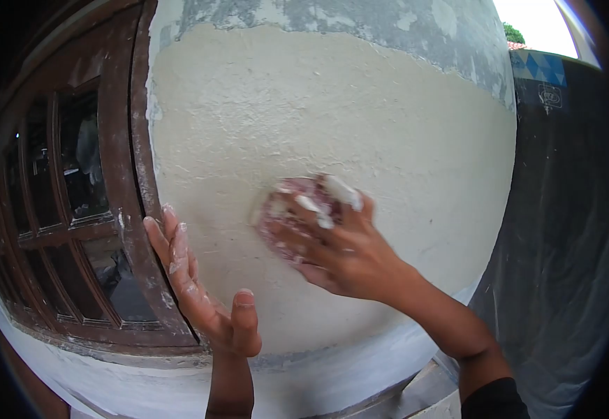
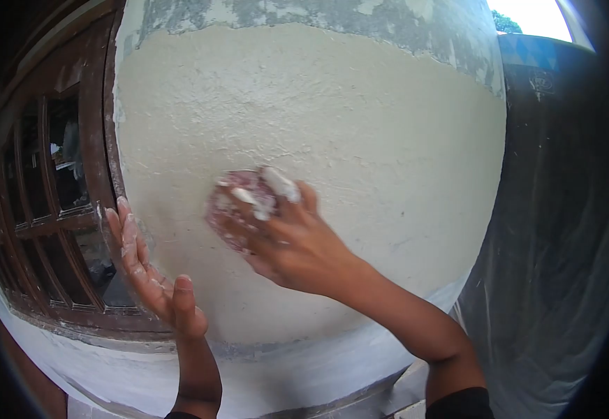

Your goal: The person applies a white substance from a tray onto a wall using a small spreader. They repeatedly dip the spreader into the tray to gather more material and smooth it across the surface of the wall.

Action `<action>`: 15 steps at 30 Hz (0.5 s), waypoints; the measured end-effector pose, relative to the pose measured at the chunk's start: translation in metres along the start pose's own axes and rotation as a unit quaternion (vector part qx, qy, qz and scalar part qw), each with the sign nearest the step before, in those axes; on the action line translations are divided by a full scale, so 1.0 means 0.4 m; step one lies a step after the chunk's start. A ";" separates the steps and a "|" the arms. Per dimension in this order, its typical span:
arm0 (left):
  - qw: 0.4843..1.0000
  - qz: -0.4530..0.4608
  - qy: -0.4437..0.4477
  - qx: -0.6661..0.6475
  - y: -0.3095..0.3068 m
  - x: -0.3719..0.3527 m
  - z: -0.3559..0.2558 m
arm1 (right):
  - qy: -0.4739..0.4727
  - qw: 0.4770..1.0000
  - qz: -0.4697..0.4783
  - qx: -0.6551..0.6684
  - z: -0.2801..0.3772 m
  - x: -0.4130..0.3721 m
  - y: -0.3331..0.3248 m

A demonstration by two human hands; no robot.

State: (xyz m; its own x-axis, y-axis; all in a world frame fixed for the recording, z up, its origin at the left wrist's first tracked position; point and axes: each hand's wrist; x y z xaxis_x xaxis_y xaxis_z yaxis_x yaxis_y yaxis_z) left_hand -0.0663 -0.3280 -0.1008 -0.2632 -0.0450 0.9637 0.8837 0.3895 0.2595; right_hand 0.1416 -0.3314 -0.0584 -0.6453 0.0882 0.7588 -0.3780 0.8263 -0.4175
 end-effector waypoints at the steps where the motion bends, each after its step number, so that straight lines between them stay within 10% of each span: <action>1: 1.000 0.000 0.002 -0.011 0.009 0.001 -0.005 | 0.002 1.000 0.000 -0.002 -0.010 -0.010 0.005; 15: 0.999 0.045 -0.009 0.016 -0.008 -0.016 0.000 | 0.135 0.990 -0.003 -0.042 0.002 -0.124 0.025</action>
State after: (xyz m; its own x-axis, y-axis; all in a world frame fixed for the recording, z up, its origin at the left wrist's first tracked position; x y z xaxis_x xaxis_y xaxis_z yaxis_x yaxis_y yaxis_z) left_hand -0.0676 -0.3289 -0.1078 -0.1899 0.0089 0.9818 0.8916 0.4203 0.1687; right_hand 0.1693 -0.3280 -0.1008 -0.4378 0.2192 0.8720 -0.3178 0.8695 -0.3782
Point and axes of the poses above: each hand's wrist, its own x-axis towards the middle knuckle, its own y-axis out of the palm, z = x × y
